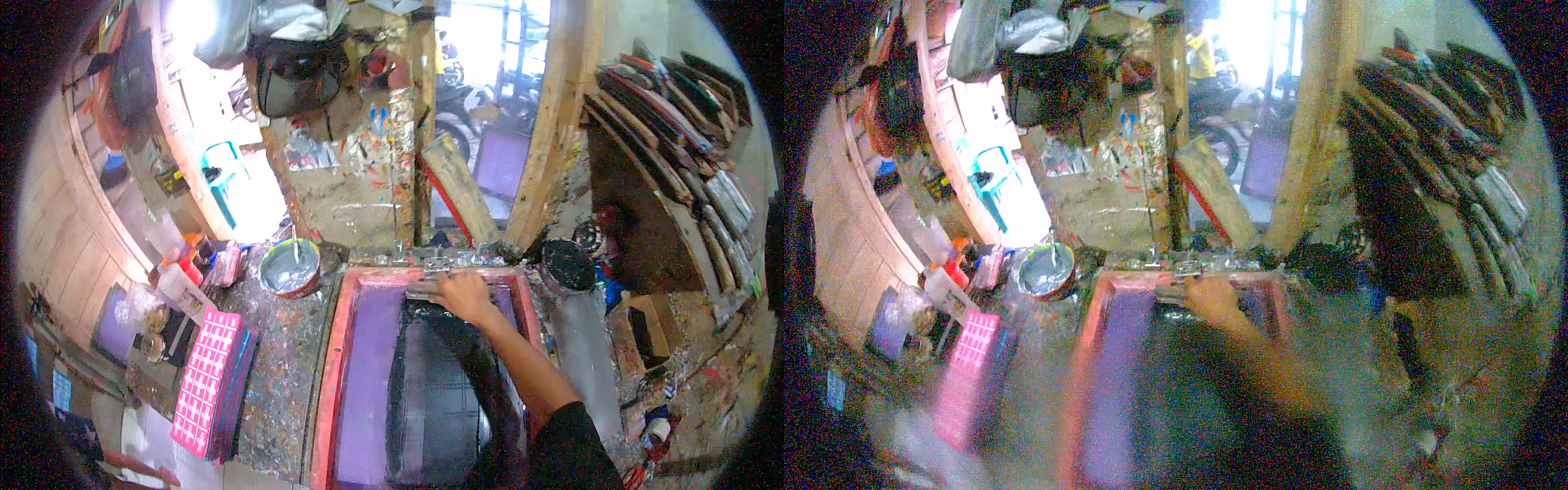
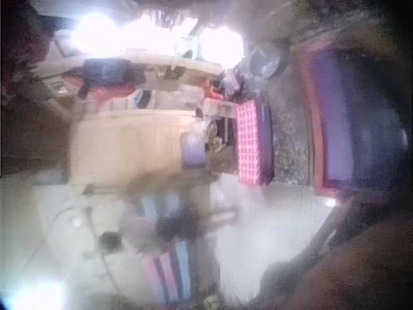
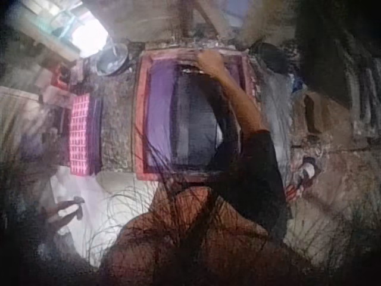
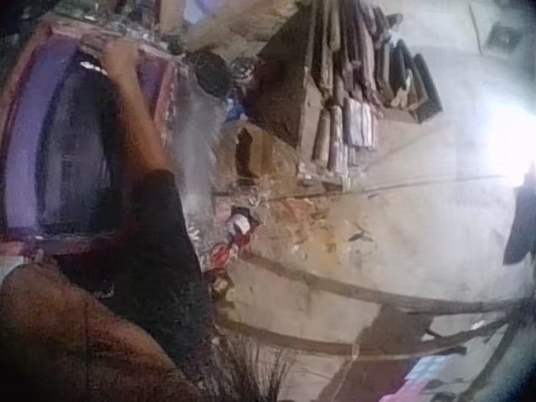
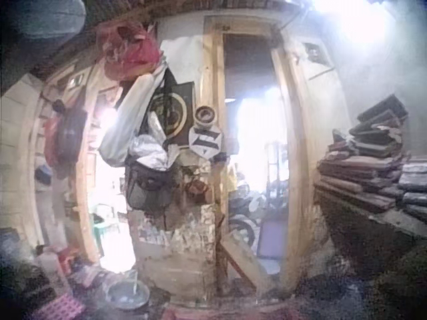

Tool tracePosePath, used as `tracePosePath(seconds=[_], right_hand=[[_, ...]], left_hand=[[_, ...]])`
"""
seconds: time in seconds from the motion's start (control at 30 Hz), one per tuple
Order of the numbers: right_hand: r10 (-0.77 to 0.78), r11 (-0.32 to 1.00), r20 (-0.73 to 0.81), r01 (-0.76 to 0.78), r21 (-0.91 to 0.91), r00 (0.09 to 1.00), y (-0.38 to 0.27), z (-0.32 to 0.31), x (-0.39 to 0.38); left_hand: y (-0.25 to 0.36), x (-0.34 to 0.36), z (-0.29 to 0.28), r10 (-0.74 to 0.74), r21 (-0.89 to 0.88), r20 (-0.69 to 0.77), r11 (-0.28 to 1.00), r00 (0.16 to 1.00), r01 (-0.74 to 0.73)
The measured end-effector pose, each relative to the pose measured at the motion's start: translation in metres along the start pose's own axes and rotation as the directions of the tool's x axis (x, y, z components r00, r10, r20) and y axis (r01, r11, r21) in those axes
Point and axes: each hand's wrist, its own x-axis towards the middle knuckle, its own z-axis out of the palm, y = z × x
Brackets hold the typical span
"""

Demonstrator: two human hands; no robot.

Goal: The person performs screen printing on fabric pieces by placing each piece onto a glass surface, lowering the screen, and spreading ink across the screen using a squeegee by hand before lifting the screen and setting the printed fabric aside.

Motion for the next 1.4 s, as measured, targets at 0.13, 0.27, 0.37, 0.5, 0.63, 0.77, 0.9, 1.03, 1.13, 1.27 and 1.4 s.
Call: tracePosePath(seconds=[0.13, 0.27, 0.37, 0.5, 0.63, 0.77, 0.9, 1.03, 1.13, 1.27, 1.4], right_hand=[[0.036, 0.998, 0.214, -0.045, 0.036, 0.976, -0.029, -0.033, -0.063], [0.01, 0.982, 0.142, -0.037, 0.187, 0.99, -0.099, -0.076, -0.159], [-0.004, 0.99, 0.319, -0.043, 0.138, 0.948, -0.139, -0.084, -0.256], [0.091, 0.841, 0.686, -0.424, 0.335, 0.722, -0.192, -0.094, -0.322], [-0.006, 0.978, 0.165, -0.029, 0.206, 0.986, -0.195, -0.136, -0.3], [0.16, 0.987, -0.166, -0.158, 0.021, 0.973, -0.205, -0.213, -0.3], [0.191, 0.981, -0.391, -0.162, 0.104, 0.9, -0.194, -0.283, -0.242], [0.056, 0.997, -0.585, -0.076, -0.009, 0.809, -0.171, -0.334, -0.173], [0.143, 0.987, -0.493, -0.159, 0.011, 0.858, -0.163, -0.369, -0.139], [0.219, 0.974, -0.391, -0.222, 0.039, 0.894, -0.144, -0.395, -0.121], [0.207, 0.973, -0.419, -0.232, -0.009, 0.884, -0.121, -0.402, -0.089]], left_hand=[[-0.002, 0.006, -0.004, -0.044, -0.01, 0.015, 0.999, 0.999, 0.045], [-0.011, -0.003, -0.005, -0.001, -0.031, 0.014, 1.0, 1.0, 0.001], [-0.013, 0.006, -0.002, 0.056, -0.026, 0.083, 0.998, 0.995, -0.055], [-0.023, -0.004, -0.005, 0.153, -0.032, 0.137, 0.988, 0.979, -0.15], [-0.043, -0.028, -0.017, 0.316, -0.1, 0.132, 0.947, 0.94, -0.304], [-0.023, -0.017, -0.018, 0.717, -0.233, -0.001, 0.678, 0.698, -0.697], [0.101, 0.0, 0.019, 0.821, -0.058, -0.148, 0.55, 0.552, -0.833], [0.202, 0.09, 0.084, 0.643, -0.607, 0.134, 0.654, 0.754, -0.451], [0.236, 0.154, 0.104, 0.616, -0.774, 0.486, 0.633, 0.62, -0.023], [0.279, 0.117, 0.122, 0.535, -0.789, 0.547, 0.586, 0.644, 0.183], [0.271, 0.096, 0.109, 0.696, -0.449, 0.242, 0.698, 0.676, -0.558]])
